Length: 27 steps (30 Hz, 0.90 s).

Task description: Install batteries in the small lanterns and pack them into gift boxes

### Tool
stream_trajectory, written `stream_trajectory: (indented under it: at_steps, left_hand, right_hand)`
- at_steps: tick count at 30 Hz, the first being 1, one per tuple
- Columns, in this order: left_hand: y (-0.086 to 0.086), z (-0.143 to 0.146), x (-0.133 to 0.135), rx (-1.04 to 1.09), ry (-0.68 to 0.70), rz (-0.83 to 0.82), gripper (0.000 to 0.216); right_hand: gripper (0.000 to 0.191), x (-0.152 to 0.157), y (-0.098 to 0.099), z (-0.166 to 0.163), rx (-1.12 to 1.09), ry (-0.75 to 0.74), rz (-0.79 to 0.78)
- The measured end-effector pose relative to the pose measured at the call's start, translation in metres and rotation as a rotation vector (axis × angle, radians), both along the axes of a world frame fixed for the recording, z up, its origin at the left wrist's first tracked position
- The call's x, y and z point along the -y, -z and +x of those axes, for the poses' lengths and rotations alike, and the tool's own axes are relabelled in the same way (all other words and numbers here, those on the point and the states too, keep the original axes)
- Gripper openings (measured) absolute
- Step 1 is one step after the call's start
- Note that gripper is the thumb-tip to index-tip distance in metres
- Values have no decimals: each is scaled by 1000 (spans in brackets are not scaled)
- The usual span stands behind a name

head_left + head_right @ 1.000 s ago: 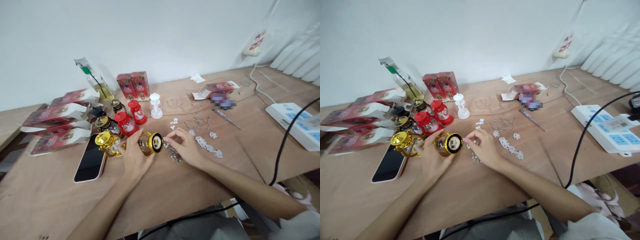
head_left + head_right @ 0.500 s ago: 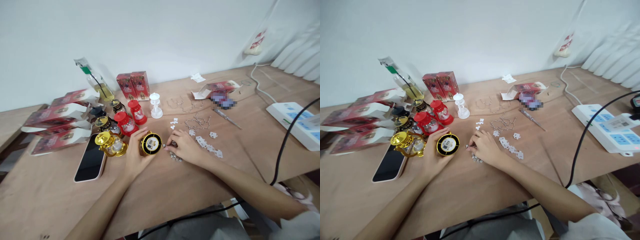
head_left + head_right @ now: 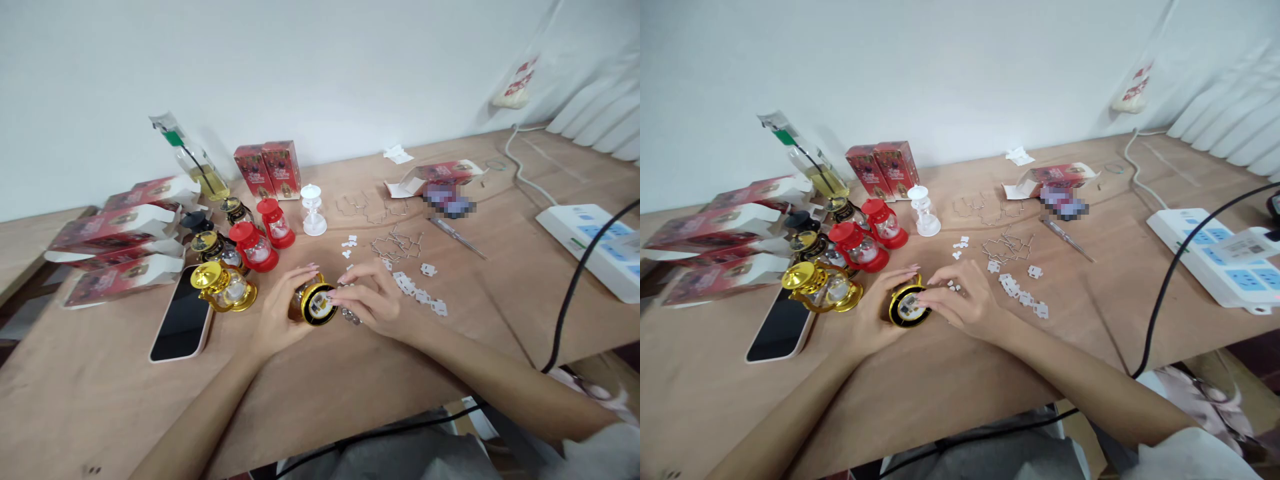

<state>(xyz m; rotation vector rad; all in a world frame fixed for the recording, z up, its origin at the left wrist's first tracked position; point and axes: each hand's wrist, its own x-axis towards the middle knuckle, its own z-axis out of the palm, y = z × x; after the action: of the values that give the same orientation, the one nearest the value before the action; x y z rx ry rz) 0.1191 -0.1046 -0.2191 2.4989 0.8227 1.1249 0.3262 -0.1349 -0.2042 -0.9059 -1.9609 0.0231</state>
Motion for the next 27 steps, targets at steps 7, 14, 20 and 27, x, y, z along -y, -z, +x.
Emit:
stream_trajectory:
  at_steps: [7, 14, 20, 27]
  left_hand:
    - [1, 2, 3, -13, 27, -31, 50]
    - [1, 2, 3, -5, 28, -27, 50]
    - [-3, -1, 1, 16, -104, 67, 44]
    - [-3, -3, -2, 27, -238, 133, 42]
  right_hand:
    - [23, 0, -1, -1, 68, -77, -149]
    - [17, 1, 3, -3, -46, -53, -20]
    - [11, -15, 7, 5, -98, 82, -233]
    - [23, -28, 19, 9, 145, 45, -523]
